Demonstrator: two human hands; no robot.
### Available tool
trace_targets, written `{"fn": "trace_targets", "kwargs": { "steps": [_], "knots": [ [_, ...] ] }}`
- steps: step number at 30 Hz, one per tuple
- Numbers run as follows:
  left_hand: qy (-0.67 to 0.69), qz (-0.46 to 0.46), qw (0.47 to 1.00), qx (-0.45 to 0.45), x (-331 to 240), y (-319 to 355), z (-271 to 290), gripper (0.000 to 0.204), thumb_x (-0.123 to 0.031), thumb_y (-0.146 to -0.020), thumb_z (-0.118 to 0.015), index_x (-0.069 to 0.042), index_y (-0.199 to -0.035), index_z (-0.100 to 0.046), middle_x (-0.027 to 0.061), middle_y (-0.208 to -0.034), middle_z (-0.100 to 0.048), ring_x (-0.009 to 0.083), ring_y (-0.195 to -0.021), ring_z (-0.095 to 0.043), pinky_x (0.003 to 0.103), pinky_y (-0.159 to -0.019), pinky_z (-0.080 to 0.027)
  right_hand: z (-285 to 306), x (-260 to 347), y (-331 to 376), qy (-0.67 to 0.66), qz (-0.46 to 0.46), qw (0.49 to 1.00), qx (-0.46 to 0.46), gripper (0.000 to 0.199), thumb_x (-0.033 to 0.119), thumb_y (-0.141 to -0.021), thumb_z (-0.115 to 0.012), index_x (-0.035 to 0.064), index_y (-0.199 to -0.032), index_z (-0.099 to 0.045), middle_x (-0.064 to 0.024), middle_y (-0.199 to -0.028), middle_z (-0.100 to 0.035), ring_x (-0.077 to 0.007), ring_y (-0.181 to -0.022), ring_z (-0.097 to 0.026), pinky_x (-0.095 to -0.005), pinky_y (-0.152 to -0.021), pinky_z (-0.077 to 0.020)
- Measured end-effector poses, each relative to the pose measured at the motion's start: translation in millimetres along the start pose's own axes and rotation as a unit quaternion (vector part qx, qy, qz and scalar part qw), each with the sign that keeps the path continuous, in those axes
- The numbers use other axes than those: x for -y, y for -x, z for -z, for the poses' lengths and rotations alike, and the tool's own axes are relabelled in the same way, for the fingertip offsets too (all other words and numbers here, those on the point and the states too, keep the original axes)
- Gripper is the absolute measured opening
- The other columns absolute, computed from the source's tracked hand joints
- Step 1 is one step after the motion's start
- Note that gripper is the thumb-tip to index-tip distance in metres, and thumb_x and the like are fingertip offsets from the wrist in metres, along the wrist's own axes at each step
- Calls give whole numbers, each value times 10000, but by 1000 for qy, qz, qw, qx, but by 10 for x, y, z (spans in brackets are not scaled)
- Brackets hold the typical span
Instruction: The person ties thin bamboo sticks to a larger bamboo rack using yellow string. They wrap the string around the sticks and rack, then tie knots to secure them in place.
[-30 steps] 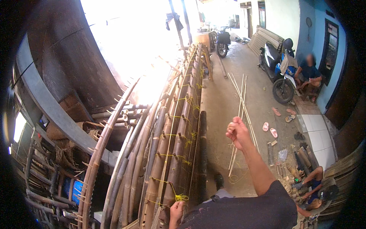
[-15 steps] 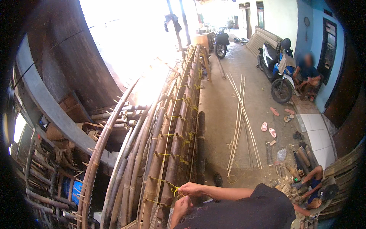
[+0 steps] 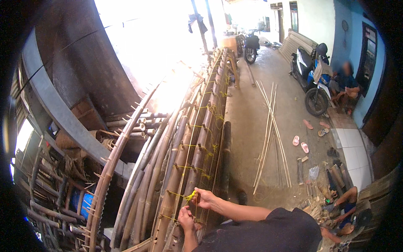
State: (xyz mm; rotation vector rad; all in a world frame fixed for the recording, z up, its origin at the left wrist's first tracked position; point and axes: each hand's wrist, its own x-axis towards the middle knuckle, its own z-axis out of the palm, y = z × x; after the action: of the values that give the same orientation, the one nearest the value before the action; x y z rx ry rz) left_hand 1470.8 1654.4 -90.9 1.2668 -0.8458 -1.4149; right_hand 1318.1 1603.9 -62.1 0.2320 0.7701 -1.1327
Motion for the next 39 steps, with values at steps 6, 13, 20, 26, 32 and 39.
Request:
{"fn": "trace_targets", "kwargs": {
  "steps": [6, 13, 20, 26, 32, 39],
  "knots": [
    [151, 44, 984, -80, -32, 109, 61, 292, -300, -1049, -454, -51, -956, -575, -48, -594, -371, 54, -449, -330, 231, -420, -378, 466, 420, -38, -142, -38, 979, 142, 363, 296, -1005, -542, 143, -689, -450, 43, -609, -390, -84, -477, -307, -246, -440, -317],
    [218, 88, 971, 46, -292, 329, 169, 286, -268, -1025, -477, -20, -1012, -618, -54, -524, -335, 65, -427, -307, 257, -437, -381, 915, 868, 283, -102, 140, 984, 35, 372, 283, -929, -625, 197, -641, -407, 63, -548, -353, -68, -408, -291, -237, -397, -277],
    [-51, 132, 930, 339, -730, 551, 156, 416, -328, -1048, -465, -8, -1286, -583, -40, -595, -405, 62, -501, -364, 225, -468, -343, 1859, 1698, 980, 25, 348, 913, -212, 412, 342, -887, -685, 228, -647, -371, 83, -517, -308, -54, -360, -269, -230, -327, -209],
    [-225, 90, 796, 555, -530, 936, -667, 411, -322, -1066, -417, -26, -1277, -610, 69, -832, -644, 171, -780, -595, 298, -737, -480, 3742, 2339, 1889, -95, 421, 806, -406, 329, 458, -843, -693, 174, -886, -533, -13, -645, -454, -131, -446, -387, -305, -377, -309],
    [-349, 10, 756, 553, -400, 858, -1305, 420, -335, -1047, -422, -16, -1235, -620, 211, -1048, -686, 307, -979, -652, 379, -881, -491, 5045, 3087, 3395, -182, 537, 640, -518, 374, 443, -830, -694, 133, -995, -568, -34, -744, -453, -171, -516, -420, -325, -435, -325],
    [-526, 11, 787, 323, 1210, 392, -1636, 444, -348, -998, -419, 1, -1076, -683, 275, -1068, -662, 429, -1052, -628, 478, -907, -494, 5444, 3821, 4193, -261, 625, 551, -488, 333, 412, -852, -686, 107, -814, -557, 5, -529, -332, -132, -385, -327, -294, -361, -254]
  ]
}}
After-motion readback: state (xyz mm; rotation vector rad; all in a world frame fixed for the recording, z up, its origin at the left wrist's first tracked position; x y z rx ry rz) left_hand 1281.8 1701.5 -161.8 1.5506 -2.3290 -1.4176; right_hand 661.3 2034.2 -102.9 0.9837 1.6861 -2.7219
